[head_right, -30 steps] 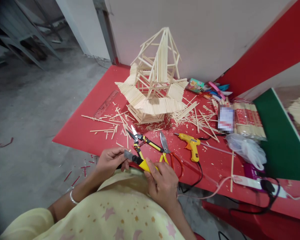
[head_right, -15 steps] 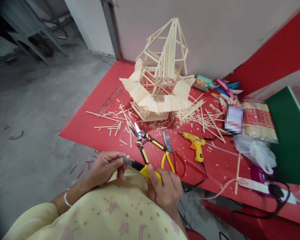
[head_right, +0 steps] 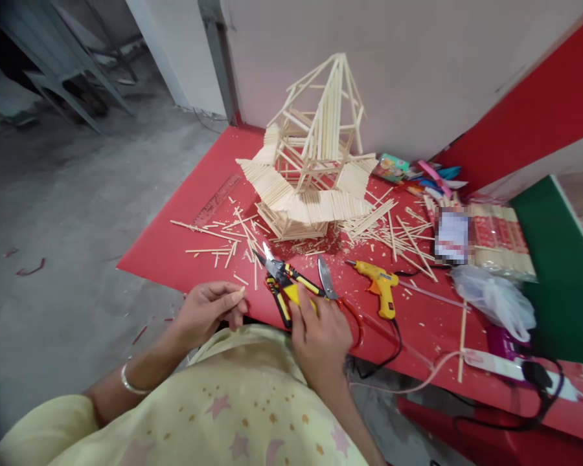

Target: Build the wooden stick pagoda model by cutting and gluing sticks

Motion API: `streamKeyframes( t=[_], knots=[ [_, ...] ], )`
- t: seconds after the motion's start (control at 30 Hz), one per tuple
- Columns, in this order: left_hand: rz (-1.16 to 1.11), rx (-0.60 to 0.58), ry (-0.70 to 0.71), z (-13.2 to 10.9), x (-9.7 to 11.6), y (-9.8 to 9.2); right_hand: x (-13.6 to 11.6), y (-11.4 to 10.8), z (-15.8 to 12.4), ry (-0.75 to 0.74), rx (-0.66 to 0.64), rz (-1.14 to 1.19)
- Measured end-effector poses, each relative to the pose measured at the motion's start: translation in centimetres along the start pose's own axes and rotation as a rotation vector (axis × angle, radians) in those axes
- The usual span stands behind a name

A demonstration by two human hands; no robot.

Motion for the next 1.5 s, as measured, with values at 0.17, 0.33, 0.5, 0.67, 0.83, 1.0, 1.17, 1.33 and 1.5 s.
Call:
streamKeyframes(
  t=[0.17,0.33,0.5,0.67,0.83,1.0,1.17,1.33,1.5],
  knots=[
    [-0.167,-0.029,-0.045,1.6,0.6,2.9,-2.1,7.6,4.5,0.012,-0.266,-0.14],
    [-0.201,-0.031,-0.049,3.2,1.5,3.5,-1.9,7.5,5.7,-0.041,-0.172,-0.015],
    [-0.194,-0.045,-0.092,4.4,1.9,4.5,-3.1,4.1,5.4,-0.14,-0.024,0.314],
    [-0.13,-0.087,-0.076,4.4,3.1,6.0,-2.9,3.5,6.7,-0.094,0.06,0.408],
    [-0.131,-0.102,-0.069,4.9,3.4,7.0,-1.5,4.0,7.1,-0.066,0.079,0.405],
    [-0.153,-0.129,-0.034,5.8,3.2,8.5,-0.1,4.2,6.6,-0.008,0.103,0.416],
    [-0.154,-0.187,-0.02,5.8,3.9,9.8,0.8,4.1,6.0,0.022,0.109,0.455],
    [-0.138,-0.112,0.008,5.4,5.1,9.0,0.8,4.7,5.3,0.069,-0.053,0.387],
    [-0.147,-0.027,0.007,5.4,4.1,5.6,-0.2,6.8,3.8,0.053,-0.294,0.221]
  ],
)
Point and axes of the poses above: each hand's wrist, its own z-axis towards the middle knuckle, its own y-axis out of the palm, x = y × z, the point moved 2 cm from there along z, towards the middle knuckle, and after that the axes turned 5 degrees about x, right-handed, at the moved point
